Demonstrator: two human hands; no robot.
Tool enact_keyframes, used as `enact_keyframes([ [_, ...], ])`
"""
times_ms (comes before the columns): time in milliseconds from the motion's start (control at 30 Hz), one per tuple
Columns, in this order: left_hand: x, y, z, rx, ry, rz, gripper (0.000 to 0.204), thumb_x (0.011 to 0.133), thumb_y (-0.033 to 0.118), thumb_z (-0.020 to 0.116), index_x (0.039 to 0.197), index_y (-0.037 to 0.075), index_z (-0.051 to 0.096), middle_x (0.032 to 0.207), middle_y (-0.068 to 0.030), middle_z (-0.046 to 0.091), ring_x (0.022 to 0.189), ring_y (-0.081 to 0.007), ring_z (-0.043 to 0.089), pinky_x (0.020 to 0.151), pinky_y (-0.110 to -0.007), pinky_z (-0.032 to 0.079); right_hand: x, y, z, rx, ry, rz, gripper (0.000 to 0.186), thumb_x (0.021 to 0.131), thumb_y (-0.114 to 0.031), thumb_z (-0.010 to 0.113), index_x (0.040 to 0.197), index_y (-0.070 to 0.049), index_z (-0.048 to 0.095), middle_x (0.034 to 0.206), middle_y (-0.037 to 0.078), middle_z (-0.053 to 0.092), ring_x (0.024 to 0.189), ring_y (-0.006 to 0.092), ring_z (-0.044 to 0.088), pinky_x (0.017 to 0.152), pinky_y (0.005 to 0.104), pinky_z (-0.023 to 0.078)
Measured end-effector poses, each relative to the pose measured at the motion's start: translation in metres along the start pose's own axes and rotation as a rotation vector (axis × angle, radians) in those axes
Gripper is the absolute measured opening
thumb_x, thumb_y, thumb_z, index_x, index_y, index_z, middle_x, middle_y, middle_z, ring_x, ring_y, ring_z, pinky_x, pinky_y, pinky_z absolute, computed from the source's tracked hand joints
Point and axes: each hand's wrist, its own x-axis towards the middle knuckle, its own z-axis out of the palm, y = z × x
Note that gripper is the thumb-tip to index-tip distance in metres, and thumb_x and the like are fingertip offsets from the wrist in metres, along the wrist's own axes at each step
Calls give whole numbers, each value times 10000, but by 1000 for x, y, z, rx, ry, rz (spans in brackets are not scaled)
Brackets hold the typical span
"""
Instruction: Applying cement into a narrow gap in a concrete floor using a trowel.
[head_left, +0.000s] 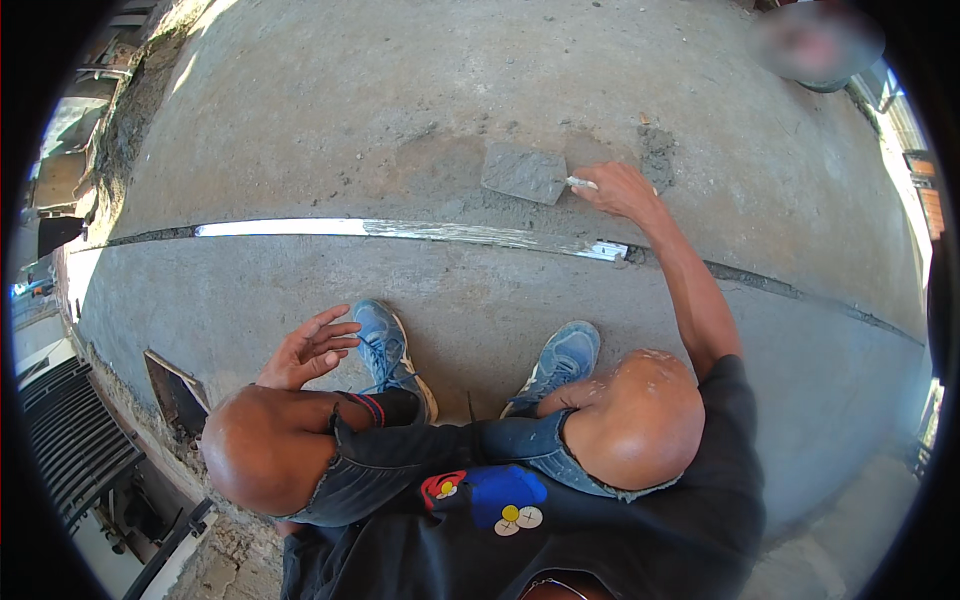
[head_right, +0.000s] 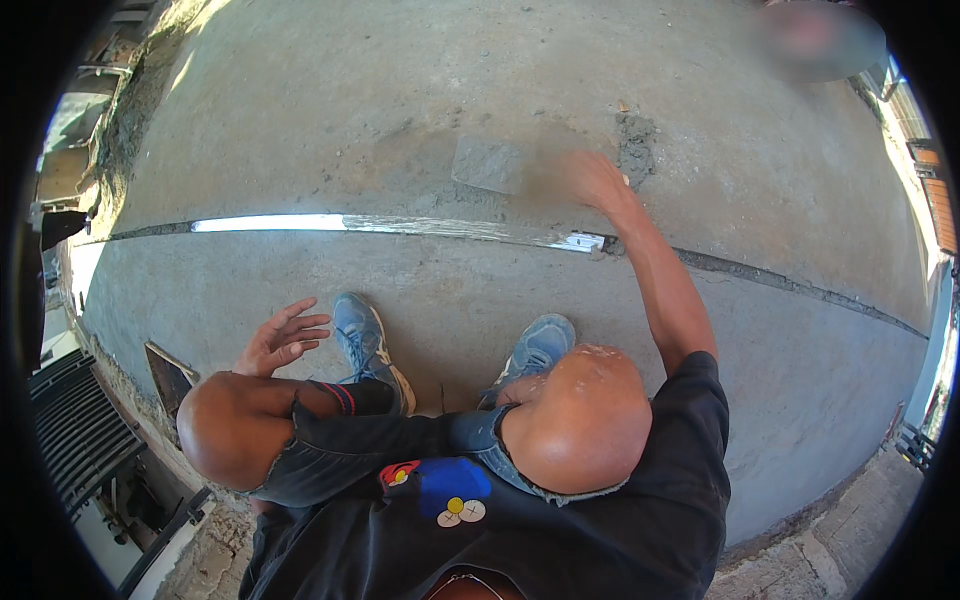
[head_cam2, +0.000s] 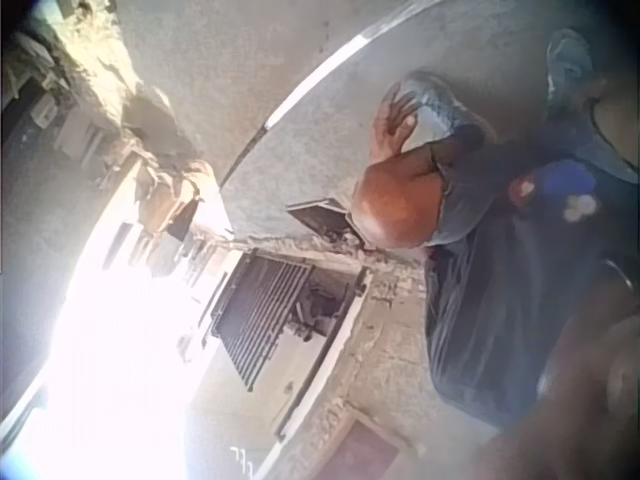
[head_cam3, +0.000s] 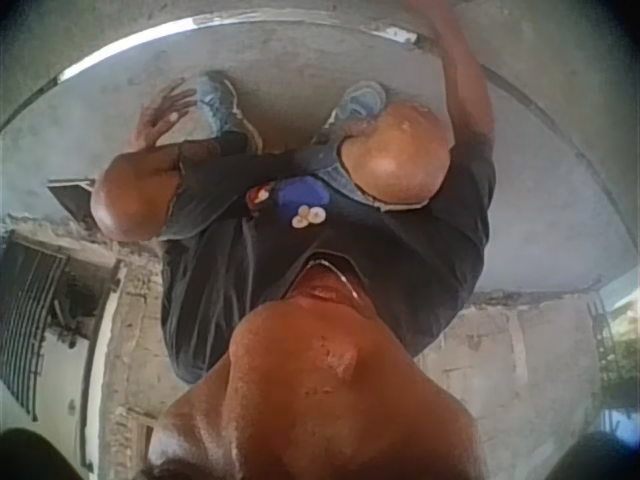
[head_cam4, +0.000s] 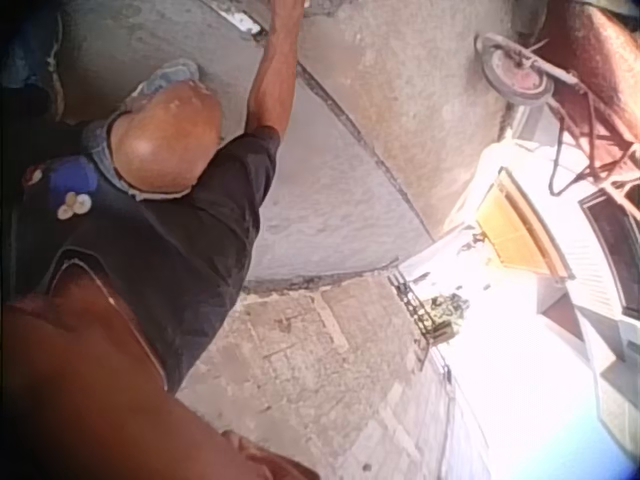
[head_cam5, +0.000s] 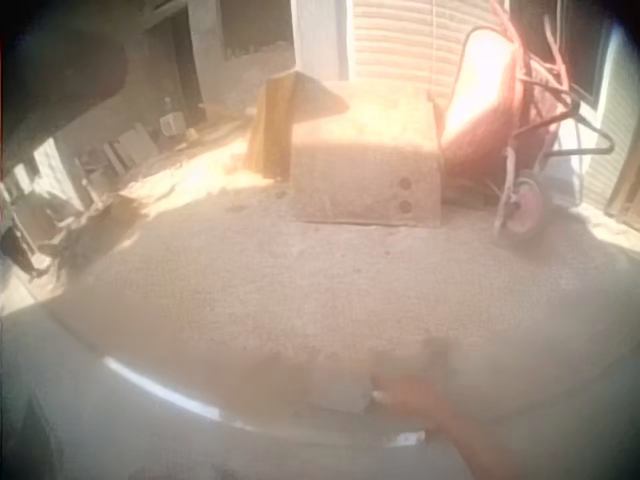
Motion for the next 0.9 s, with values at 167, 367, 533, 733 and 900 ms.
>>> enact_keyframes([
  [167, 0, 0, -2, -2, -24, 17, 802, 910, 355, 662, 1527, 86, 225, 1458, -208, 418, 1319, -328, 454, 1121, -452, 328, -22, 27, -9, -105, -4, -79, 288, 882, -307, 648, 1043, -72, 689, 925, 159, 693, 873, 356, 659, 750, 481, 501],
  [367, 2, 5, 1, 18, -34, 16, 775, 916, 355, 666, 1523, 112, 250, 1451, -190, 432, 1320, -314, 456, 1116, -448, 335, 10, -11, 17, -21, 109, -104, 275, 884, -278, 644, 1038, -54, 687, 952, 179, 692, 886, 360, 670, 741, 449, 521],
  [533, -2, 6, 4, 35, -2, 23, 746, 925, 344, 666, 1522, 139, 267, 1448, -171, 442, 1319, -294, 461, 1105, -442, 347, 43, -42, 7, 52, 165, -20, 264, 891, -261, 628, 1013, -30, 671, 865, 202, 684, 839, 392, 660, 736, 494, 509],
  [733, -3, 2, 2, 4, 8, 10, 790, 903, 359, 665, 1519, 88, 251, 1454, -194, 431, 1318, -316, 457, 1119, -444, 328, 29, -67, -9, 6, 48, -163, 229, 820, -171, 555, 932, -31, 699, 891, 219, 683, 841, 398, 666, 733, 486, 511],
  [900, -1, 4, 0, 12, -28, 16, 752, 928, 344, 663, 1524, 129, 257, 1461, -176, 425, 1327, -300, 448, 1105, -447, 344, 38, -99, 14, -23, -30, -161, 213, 818, -153, 566, 879, 9, 690, 831, 241, 673, 804, 410, 660, 722, 505, 505],
])
